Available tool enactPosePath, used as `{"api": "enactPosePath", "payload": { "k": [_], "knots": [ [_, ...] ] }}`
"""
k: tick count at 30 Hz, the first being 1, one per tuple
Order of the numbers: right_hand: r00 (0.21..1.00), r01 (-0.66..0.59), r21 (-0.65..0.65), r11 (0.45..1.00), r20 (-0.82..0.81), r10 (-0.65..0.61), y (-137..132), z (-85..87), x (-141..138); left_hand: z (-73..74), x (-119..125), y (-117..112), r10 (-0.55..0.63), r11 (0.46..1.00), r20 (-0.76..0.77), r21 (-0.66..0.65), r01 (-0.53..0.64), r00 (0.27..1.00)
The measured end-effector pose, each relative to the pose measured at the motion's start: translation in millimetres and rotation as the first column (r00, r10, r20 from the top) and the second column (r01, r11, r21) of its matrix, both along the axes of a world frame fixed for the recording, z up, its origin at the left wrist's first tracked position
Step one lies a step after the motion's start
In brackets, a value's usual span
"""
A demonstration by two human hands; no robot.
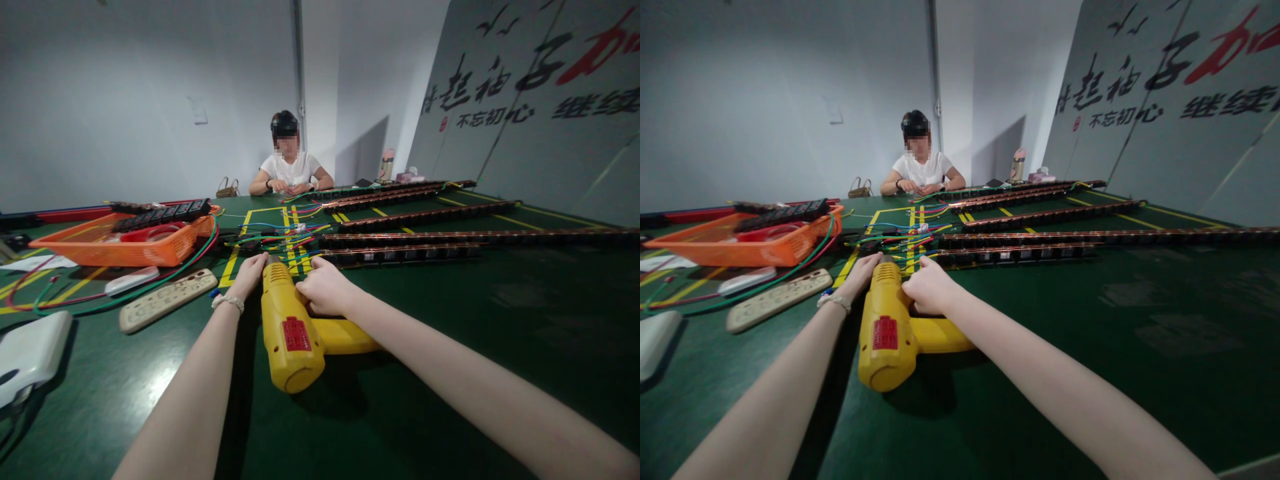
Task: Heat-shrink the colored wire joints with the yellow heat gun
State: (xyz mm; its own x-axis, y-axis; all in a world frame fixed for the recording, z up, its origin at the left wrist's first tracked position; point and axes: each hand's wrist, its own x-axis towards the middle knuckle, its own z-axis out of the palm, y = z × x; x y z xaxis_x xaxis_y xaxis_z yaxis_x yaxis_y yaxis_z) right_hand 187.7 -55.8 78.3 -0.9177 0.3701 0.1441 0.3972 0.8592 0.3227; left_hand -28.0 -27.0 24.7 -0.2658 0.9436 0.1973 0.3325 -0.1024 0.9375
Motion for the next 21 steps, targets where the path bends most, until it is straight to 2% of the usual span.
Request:
{"api": "enactPosePath", "payload": {
  "k": [11, 21],
  "knots": [
    [0.998, -0.033, -0.009, 0.999, -0.058, 0.033, 4.2, -5.5, 5.5, -3.0, -1.5, 0.6, 0.021, 0.999, -0.061, 0.031, -0.019, 0.998],
    [0.998, -0.043, -0.025, 0.999, -0.047, 0.041, 6.0, -8.1, 5.5, -4.8, -1.2, 2.6, 0.022, 0.999, -0.041, 0.026, -0.021, 0.999]
  ]
}}
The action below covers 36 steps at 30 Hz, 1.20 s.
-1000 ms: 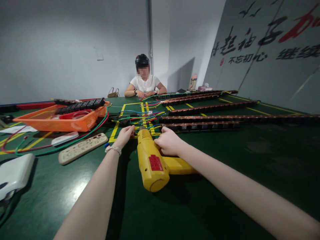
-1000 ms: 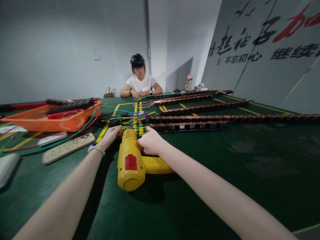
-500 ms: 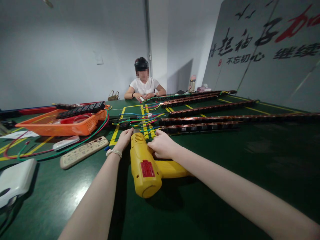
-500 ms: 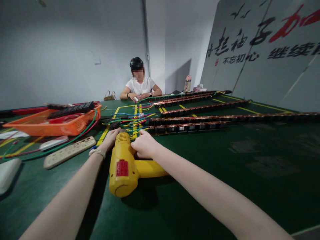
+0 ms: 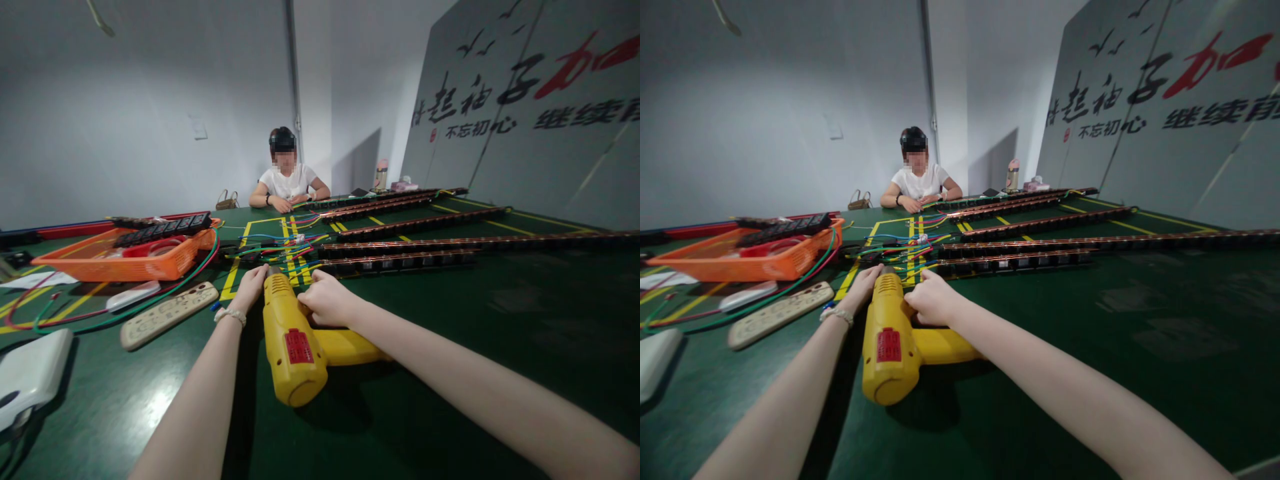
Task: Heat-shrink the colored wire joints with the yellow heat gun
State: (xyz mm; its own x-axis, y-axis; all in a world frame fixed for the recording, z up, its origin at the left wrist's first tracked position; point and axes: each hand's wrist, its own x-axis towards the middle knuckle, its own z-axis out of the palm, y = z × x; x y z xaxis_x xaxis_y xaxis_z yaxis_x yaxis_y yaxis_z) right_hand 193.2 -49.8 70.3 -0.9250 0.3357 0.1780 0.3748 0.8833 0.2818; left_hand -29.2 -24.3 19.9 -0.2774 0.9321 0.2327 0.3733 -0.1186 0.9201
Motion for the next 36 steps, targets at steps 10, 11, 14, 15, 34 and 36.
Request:
{"api": "enactPosePath", "payload": {
  "k": [10, 11, 14, 15, 34, 36],
  "knots": [
    [1.000, -0.021, -0.025, 0.999, 0.011, 0.021, 1.2, -0.7, -1.5, -5.2, -2.7, 3.9, -0.019, 1.000, 0.025, 0.019, 0.019, 1.000],
    [1.000, -0.023, -0.028, 0.999, 0.011, 0.023, 1.3, -0.9, -1.4, -5.6, -3.1, 4.3, -0.018, 1.000, 0.018, 0.025, 0.017, 1.000],
    [1.000, -0.023, -0.036, 0.999, 0.008, 0.023, 1.7, -1.1, -1.4, -5.6, -4.1, 4.0, -0.001, 0.999, -0.052, 0.045, 0.003, 0.999],
    [1.000, -0.021, -0.037, 0.999, 0.007, 0.021, 1.7, -1.1, -1.5, -5.3, -4.3, 3.4, 0.012, 0.998, -0.091, 0.055, -0.007, 0.996],
    [0.997, 0.081, -0.044, 0.996, 0.015, -0.080, -1.6, 3.3, 23.4, -0.8, 1.6, -7.3, 0.201, 0.979, -0.526, 0.140, -0.149, 0.826],
    [0.994, 0.113, -0.043, 0.993, 0.018, -0.112, -0.2, 3.6, 30.5, -1.4, 1.3, -7.1, 0.196, 0.980, -0.518, 0.134, -0.147, 0.833]
  ]
}}
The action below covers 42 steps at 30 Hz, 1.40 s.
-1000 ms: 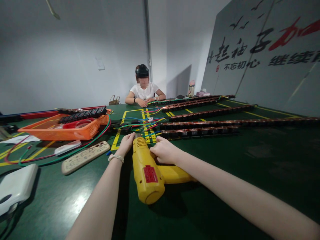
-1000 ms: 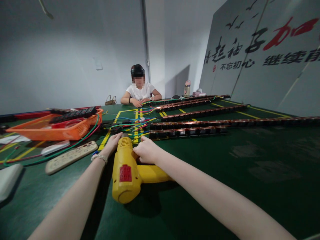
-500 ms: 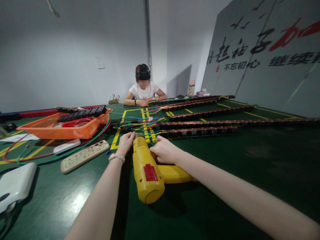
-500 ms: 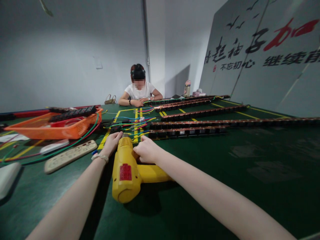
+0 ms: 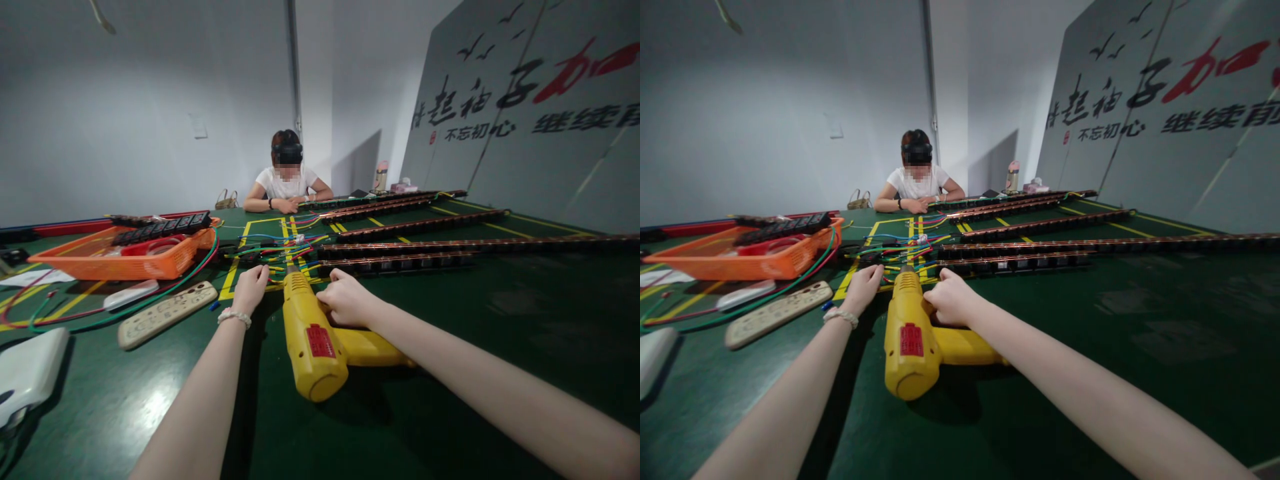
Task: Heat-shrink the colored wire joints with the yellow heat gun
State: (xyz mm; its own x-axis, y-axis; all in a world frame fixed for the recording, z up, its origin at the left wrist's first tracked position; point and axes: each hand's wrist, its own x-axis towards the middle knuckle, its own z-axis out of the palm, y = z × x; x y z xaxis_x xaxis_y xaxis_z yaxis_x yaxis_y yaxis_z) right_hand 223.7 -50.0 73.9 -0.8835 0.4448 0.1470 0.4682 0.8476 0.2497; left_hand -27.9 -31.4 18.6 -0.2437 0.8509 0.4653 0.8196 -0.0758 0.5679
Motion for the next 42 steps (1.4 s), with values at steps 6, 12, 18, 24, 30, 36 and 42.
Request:
{"api": "enactPosePath", "payload": {
  "k": [6, 12, 18, 24, 30, 36, 42],
  "knots": [
    [0.997, 0.082, 0.015, 0.997, -0.003, -0.082, 4.3, 0.9, 24.4, 0.4, 0.9, -1.2, -0.004, 1.000, 0.018, -0.019, 0.005, 1.000],
    [0.991, 0.135, 0.027, 0.990, -0.007, -0.135, 6.9, 0.4, 45.0, 2.8, 3.0, -3.4, 0.014, 0.999, 0.027, -0.032, -0.013, 1.000],
    [0.989, 0.146, 0.048, 0.988, 0.004, -0.147, 7.1, 0.7, 50.9, 3.4, 3.7, -3.7, 0.002, 1.000, 0.058, -0.025, 0.000, 0.998],
    [0.989, 0.143, 0.077, 0.987, 0.026, -0.146, 4.3, 2.8, 48.8, 1.9, 2.3, -2.5, -0.007, 1.000, 0.045, -0.011, 0.007, 0.999],
    [0.988, 0.132, 0.082, 0.988, 0.066, -0.137, 1.5, 3.9, 45.2, 2.0, 2.0, -3.3, -0.010, 1.000, 0.043, -0.008, 0.010, 0.999],
    [0.987, 0.126, 0.067, 0.990, 0.091, -0.132, 1.4, 5.0, 42.2, 2.6, 2.5, -3.4, 0.003, 1.000, 0.022, -0.021, -0.002, 1.000],
    [0.992, 0.083, 0.046, 0.995, 0.094, -0.087, 1.9, 4.5, 18.8, -0.1, 0.4, -0.7, -0.002, 1.000, 0.038, -0.007, 0.002, 0.999]
  ]
}}
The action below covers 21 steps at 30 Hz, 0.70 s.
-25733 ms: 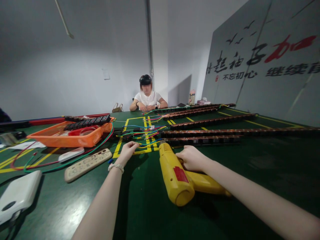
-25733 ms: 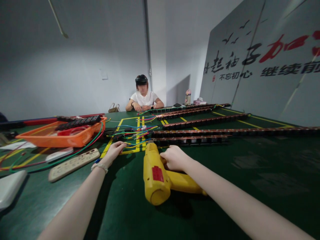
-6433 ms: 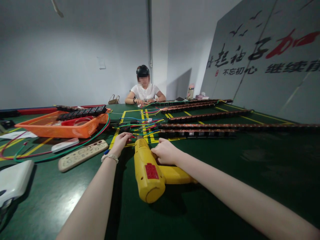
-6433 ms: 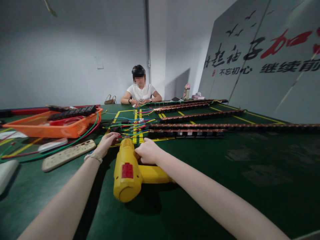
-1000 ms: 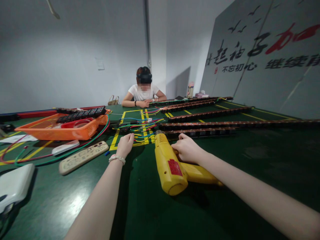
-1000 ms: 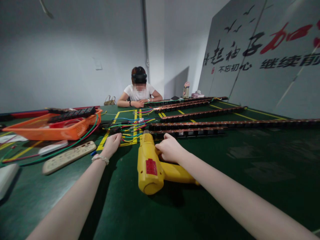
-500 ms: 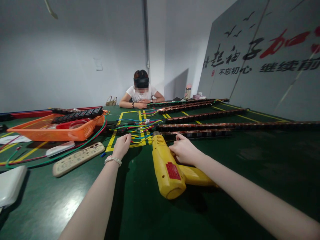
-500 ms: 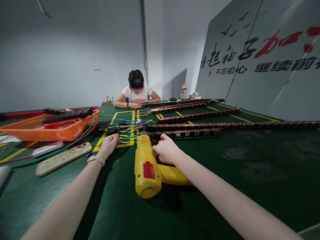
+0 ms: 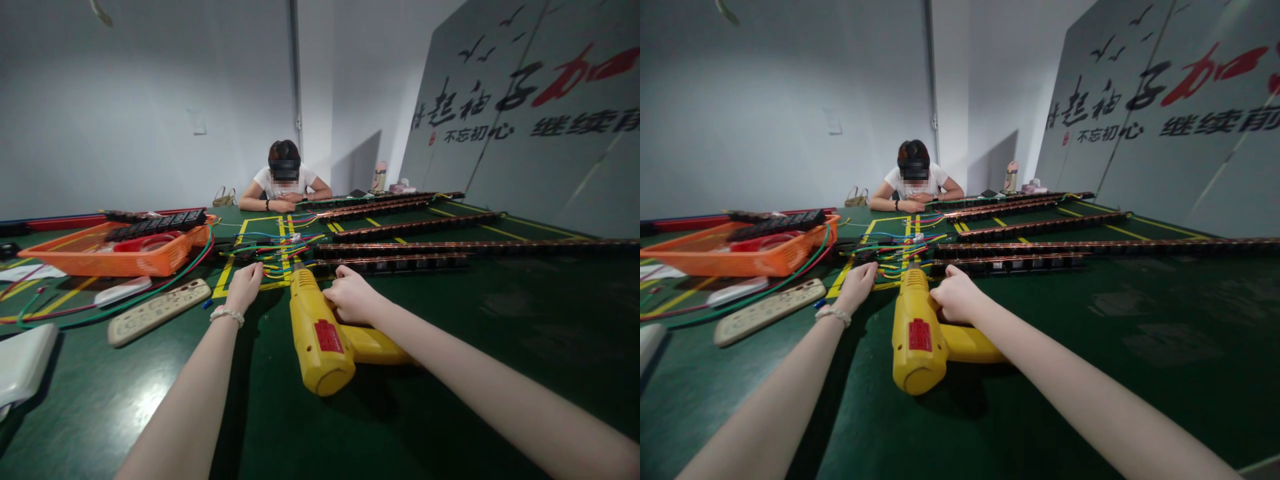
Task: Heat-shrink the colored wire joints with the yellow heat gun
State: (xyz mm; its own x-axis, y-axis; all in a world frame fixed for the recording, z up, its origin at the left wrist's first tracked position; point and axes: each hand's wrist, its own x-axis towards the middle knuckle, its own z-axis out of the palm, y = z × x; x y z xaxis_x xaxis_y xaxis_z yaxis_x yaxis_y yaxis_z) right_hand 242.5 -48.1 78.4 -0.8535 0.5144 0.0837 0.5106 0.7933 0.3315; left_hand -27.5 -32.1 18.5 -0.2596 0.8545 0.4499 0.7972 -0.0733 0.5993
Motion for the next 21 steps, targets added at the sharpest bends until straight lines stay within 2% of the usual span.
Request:
{"api": "enactPosePath", "payload": {
  "k": [12, 21],
  "knots": [
    [0.986, -0.158, 0.025, 0.987, -0.057, 0.159, -7.0, -1.5, -51.2, 1.5, -1.2, 3.2, -0.012, 1.000, 0.038, 0.004, 0.012, 0.999],
    [0.982, -0.172, 0.021, 0.985, -0.077, 0.173, -10.6, 0.1, -54.7, 3.2, -3.4, 4.7, -0.052, 0.998, 0.170, 0.029, 0.048, 0.984]
  ]
}}
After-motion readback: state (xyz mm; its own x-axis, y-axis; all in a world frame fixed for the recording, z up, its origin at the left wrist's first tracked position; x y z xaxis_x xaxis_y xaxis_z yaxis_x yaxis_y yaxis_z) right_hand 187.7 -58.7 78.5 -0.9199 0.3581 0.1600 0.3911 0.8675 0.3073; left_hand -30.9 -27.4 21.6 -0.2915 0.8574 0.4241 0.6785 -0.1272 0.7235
